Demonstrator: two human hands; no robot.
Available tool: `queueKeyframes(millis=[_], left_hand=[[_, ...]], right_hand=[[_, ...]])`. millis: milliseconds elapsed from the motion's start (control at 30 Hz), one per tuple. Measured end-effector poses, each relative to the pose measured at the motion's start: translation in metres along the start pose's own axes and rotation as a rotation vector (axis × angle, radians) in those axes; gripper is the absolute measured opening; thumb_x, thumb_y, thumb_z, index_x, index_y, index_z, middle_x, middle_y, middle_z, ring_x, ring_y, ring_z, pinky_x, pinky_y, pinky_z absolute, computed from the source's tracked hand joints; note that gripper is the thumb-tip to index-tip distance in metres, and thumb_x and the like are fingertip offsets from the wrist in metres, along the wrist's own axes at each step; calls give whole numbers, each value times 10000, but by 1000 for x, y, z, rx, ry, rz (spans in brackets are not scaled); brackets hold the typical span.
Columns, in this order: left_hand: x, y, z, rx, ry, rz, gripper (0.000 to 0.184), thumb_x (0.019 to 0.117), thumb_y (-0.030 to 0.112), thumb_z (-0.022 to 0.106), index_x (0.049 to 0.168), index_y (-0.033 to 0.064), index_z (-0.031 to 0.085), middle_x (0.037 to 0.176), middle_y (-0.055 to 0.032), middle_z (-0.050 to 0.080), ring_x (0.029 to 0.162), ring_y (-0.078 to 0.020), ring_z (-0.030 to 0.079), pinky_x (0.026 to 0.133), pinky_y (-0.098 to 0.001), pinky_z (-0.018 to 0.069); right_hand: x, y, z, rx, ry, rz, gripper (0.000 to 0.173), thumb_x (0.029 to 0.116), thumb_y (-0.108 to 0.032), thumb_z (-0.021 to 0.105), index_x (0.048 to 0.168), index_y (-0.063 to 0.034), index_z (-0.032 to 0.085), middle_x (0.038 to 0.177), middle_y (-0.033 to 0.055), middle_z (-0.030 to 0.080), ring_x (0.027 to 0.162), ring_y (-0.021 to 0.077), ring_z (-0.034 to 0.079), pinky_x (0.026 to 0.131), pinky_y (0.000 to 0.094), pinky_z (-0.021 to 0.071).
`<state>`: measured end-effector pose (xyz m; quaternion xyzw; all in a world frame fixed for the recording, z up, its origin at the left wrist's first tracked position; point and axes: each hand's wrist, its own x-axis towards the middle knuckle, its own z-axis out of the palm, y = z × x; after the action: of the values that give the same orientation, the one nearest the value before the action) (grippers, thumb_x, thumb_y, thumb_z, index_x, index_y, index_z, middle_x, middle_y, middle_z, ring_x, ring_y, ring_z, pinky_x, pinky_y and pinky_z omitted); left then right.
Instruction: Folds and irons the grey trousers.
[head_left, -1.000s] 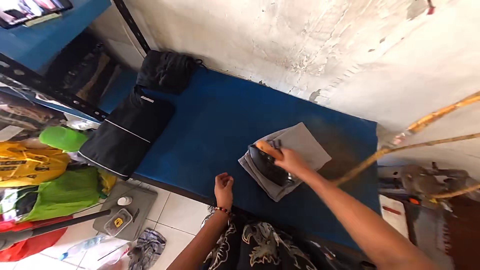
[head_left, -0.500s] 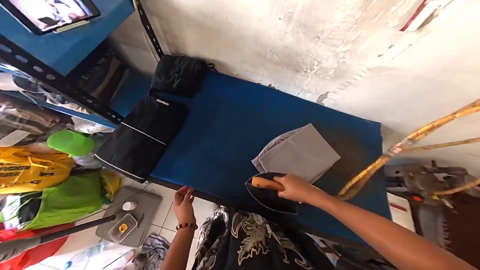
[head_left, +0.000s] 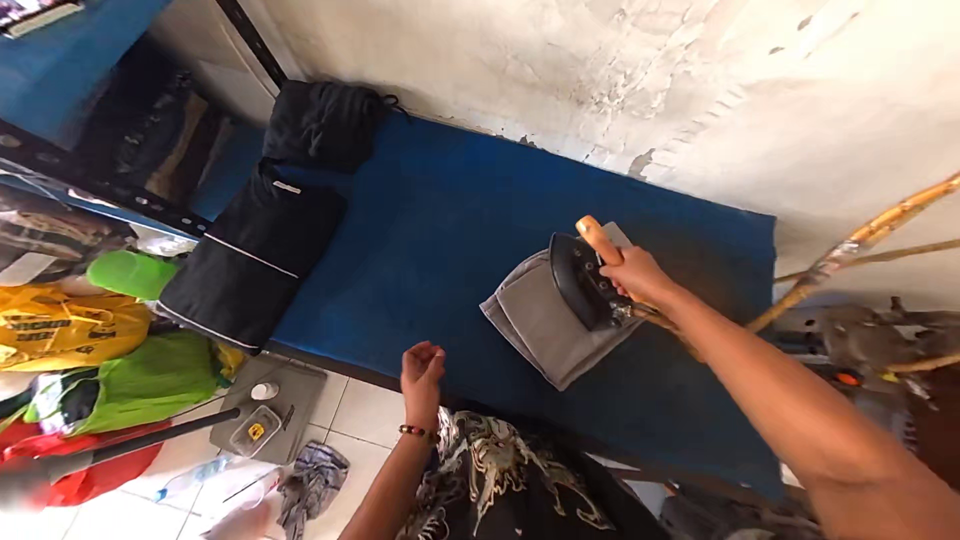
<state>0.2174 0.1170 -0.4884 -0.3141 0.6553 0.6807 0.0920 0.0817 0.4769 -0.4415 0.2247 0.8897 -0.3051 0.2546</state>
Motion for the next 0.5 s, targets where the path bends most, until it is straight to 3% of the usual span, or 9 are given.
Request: queueKeyframes(millis=[100,167,233,367,433,500], left_hand=[[-13,5,25,-39,-18,-25,415,1021,21,556,1395,-98,423,1274,-232,587,1093,-227,620,910,-371,531],[-15,5,30,-37,22,-27,410,1024,22,553,1395,-95,425,1287,-238,580,1098,-233,613,917,-379,523],[-14,0,40,-11,51,-74,444,1034,65,567,1416,-96,407,1336,-264,563,1134,-275,604,936,-412,510],[-23,-6,76,121,-110,-244,622,1037,223,614,1488,-94,324,1391,-296,545,1232,-372,577,990,-504,494],[-30,-15,100,214,-238,-347,697,1031,291,626,1515,-85,296,1413,-310,533,1266,-411,568,1012,-539,490],[-31,-28,126,288,-291,-405,726,1015,320,655,1514,-76,306,1401,-321,532,1264,-426,567,1019,-552,491]], right_hand=[[-32,14,10,-125,-141,-124,284,996,-181,680,1138,59,625,813,190,651,659,269,644,642,444,560],[-62,28,31,-250,-214,-244,339,941,-179,715,1179,53,650,965,268,676,888,411,676,808,604,536],[-81,38,38,-368,-277,-318,405,951,-213,678,1277,20,619,1051,286,671,1013,458,659,879,640,496],[-74,29,-7,-344,-286,-342,365,965,-198,691,1256,17,641,1048,257,676,984,406,660,874,603,503],[-58,27,-35,-264,-194,-288,299,965,-163,709,1186,33,658,953,234,672,835,349,664,785,543,536],[-26,29,-57,-171,-84,-230,327,982,-155,697,1230,49,635,890,223,672,721,316,664,710,502,565]])
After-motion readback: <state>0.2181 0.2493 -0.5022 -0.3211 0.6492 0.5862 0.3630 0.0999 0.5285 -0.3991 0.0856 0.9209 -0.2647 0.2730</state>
